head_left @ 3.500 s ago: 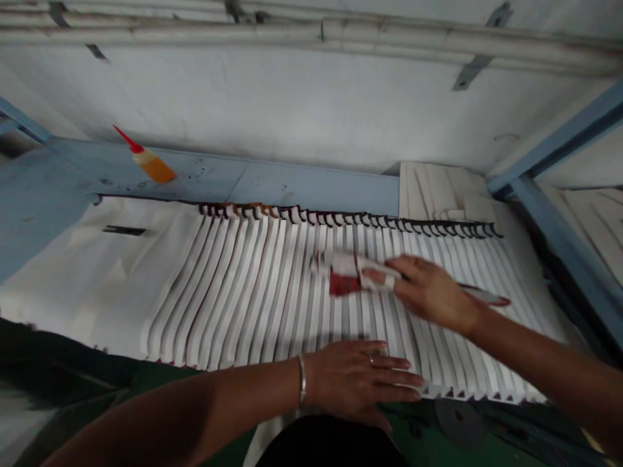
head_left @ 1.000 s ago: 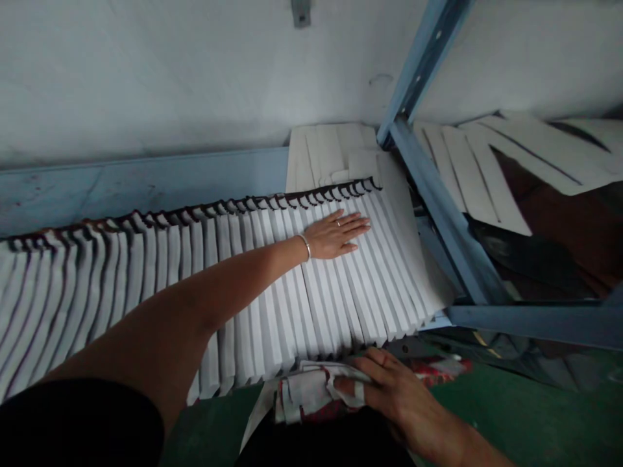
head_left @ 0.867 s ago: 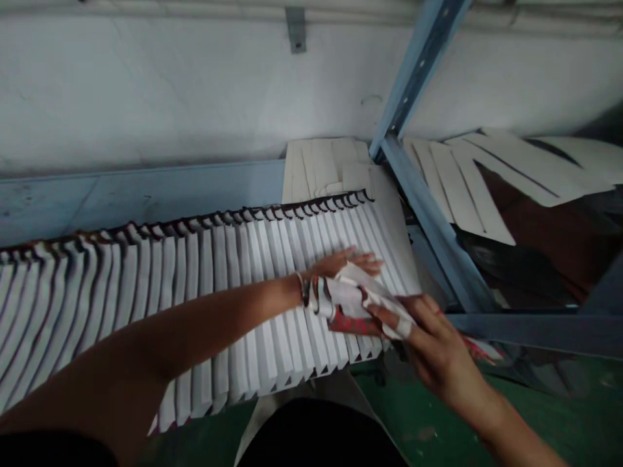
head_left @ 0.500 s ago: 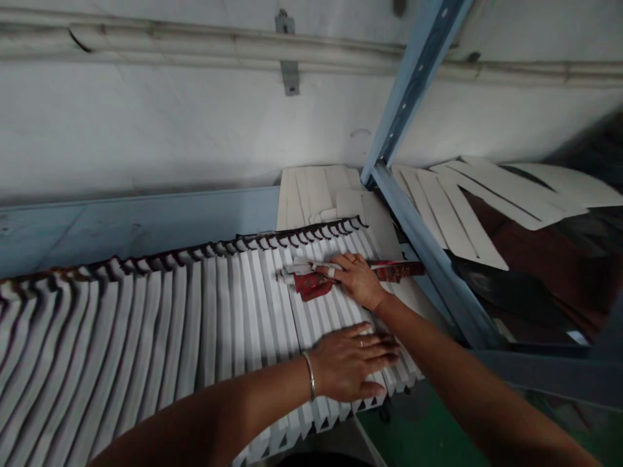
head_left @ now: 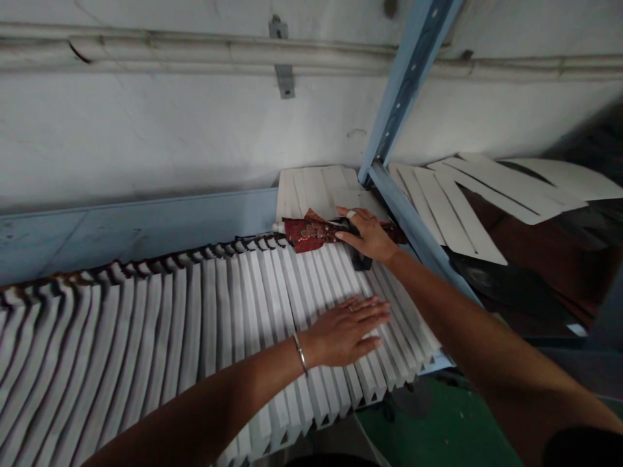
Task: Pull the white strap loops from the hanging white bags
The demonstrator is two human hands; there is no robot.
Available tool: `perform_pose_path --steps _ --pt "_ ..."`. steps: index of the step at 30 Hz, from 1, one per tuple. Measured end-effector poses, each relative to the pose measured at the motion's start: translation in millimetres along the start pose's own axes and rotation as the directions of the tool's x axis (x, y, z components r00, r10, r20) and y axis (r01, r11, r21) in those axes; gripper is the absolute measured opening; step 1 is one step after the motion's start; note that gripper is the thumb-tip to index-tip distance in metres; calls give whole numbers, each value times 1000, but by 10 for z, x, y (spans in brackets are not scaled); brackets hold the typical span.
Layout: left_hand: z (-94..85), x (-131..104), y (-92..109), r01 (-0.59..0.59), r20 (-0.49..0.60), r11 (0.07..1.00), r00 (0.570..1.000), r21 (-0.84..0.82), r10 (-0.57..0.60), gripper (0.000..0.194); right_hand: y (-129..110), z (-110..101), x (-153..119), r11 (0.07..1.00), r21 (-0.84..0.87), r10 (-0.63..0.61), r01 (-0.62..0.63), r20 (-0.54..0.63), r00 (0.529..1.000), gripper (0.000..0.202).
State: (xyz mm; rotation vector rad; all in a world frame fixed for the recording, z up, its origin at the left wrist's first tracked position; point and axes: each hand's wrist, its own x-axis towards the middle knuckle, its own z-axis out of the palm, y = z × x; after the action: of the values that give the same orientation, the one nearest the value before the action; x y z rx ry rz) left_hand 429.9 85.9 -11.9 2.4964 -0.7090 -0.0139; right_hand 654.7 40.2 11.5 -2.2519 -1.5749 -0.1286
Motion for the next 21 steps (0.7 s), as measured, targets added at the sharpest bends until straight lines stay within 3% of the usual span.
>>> perform_pose_path --steps 5,8,11,13,15,16,18,21 --pt "148 236 -323 -59 50 982 997 181 50 53 37 124 -156 992 -8 126 -126 91 988 45" --pt "91 230 -279 -73 42 979 997 193 67 50 30 182 -69 976 -1 219 -219 71 973 40" --pt "-389 225 -96 -67 -142 990 986 127 85 47 -37 81 -155 973 33 224 -227 81 971 39" --pt "-816 340 -42 -24 -369 994 927 110 63 48 -133 -1 -379 976 60 204 -211 103 974 37" --pt "-1110 568 -122 67 -458 989 889 134 2 54 -266 -49 -688 981 77 164 -178 154 974 35" --pt "-1163 709 -209 100 -394 984 919 145 -36 55 -338 -58 -849 985 74 140 -156 184 973 34" --pt "-1069 989 -439 97 -93 986 992 139 -84 53 -472 -61 -1143 993 42 97 -110 235 967 36" --pt "-643 1242 -774 84 227 984 967 154 -118 53 -636 -74 -1514 997 -2 80 -83 268 960 39"
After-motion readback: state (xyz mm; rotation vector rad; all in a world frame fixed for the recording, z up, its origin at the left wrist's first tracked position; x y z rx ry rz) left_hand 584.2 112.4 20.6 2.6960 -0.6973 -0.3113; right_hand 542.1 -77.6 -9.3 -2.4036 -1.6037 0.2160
